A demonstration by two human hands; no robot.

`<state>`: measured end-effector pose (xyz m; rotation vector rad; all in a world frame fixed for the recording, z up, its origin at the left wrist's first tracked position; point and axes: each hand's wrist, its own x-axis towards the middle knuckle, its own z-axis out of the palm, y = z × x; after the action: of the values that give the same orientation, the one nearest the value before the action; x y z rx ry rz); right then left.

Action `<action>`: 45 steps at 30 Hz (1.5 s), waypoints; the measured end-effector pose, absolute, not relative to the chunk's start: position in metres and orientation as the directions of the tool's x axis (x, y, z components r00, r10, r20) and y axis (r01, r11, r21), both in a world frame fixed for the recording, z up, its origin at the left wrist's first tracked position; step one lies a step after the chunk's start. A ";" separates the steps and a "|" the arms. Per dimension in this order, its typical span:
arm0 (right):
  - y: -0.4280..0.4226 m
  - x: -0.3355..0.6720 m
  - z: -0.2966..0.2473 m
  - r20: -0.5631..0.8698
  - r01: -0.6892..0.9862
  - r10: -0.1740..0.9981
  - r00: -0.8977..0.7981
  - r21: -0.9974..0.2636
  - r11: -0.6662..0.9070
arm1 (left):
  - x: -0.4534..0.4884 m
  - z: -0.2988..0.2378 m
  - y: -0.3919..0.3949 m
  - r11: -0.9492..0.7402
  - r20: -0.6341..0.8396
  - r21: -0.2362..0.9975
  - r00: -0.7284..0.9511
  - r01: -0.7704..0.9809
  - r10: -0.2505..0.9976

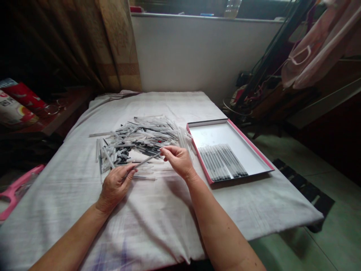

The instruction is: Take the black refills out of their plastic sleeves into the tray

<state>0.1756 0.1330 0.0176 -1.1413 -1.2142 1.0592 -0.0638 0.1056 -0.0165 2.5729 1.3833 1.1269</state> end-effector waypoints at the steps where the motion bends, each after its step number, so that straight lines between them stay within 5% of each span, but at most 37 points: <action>1: 0.132 0.170 0.014 0.142 0.043 0.989 0.042 -0.989 0.140 | -0.063 -0.016 0.105 -0.612 0.583 0.326 0.356 0.721 0.730; 10: 0.121 0.150 0.002 0.436 0.468 0.890 -0.136 -0.763 0.446 | -0.063 -0.017 0.104 -0.598 0.583 0.324 0.343 0.733 0.736; 22: 0.117 0.151 0.002 0.469 0.598 0.794 -0.387 -0.527 0.603 | -0.064 -0.018 0.102 -0.609 0.560 0.342 0.365 0.716 0.744; 27: 0.135 0.158 0.008 0.391 0.759 0.884 -0.256 -0.486 0.435 | -0.066 -0.019 0.105 -0.564 0.549 0.390 0.308 0.728 0.777; 31: 0.160 0.158 0.015 0.286 0.908 0.942 -0.173 -0.325 0.266 | -0.068 -0.018 0.107 -0.514 0.513 0.479 0.249 0.711 0.822; 38: 0.185 0.145 0.020 0.100 0.960 0.964 -0.246 -0.110 0.256 | -0.068 -0.015 0.108 -0.502 0.514 0.511 0.221 0.698 0.829; 42: 0.187 0.142 0.021 0.087 0.964 0.971 -0.221 -0.133 0.231 | -0.068 -0.016 0.108 -0.507 0.525 0.493 0.222 0.707 0.821; 45: 0.181 0.147 0.021 0.163 0.931 0.969 -0.188 -0.286 0.228 | -0.068 -0.017 0.108 -0.517 0.534 0.477 0.233 0.711 0.813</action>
<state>0.1467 0.1807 0.0210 -1.7709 -2.2004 0.1754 -0.0683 0.1078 -0.0166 2.3588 1.4675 1.1536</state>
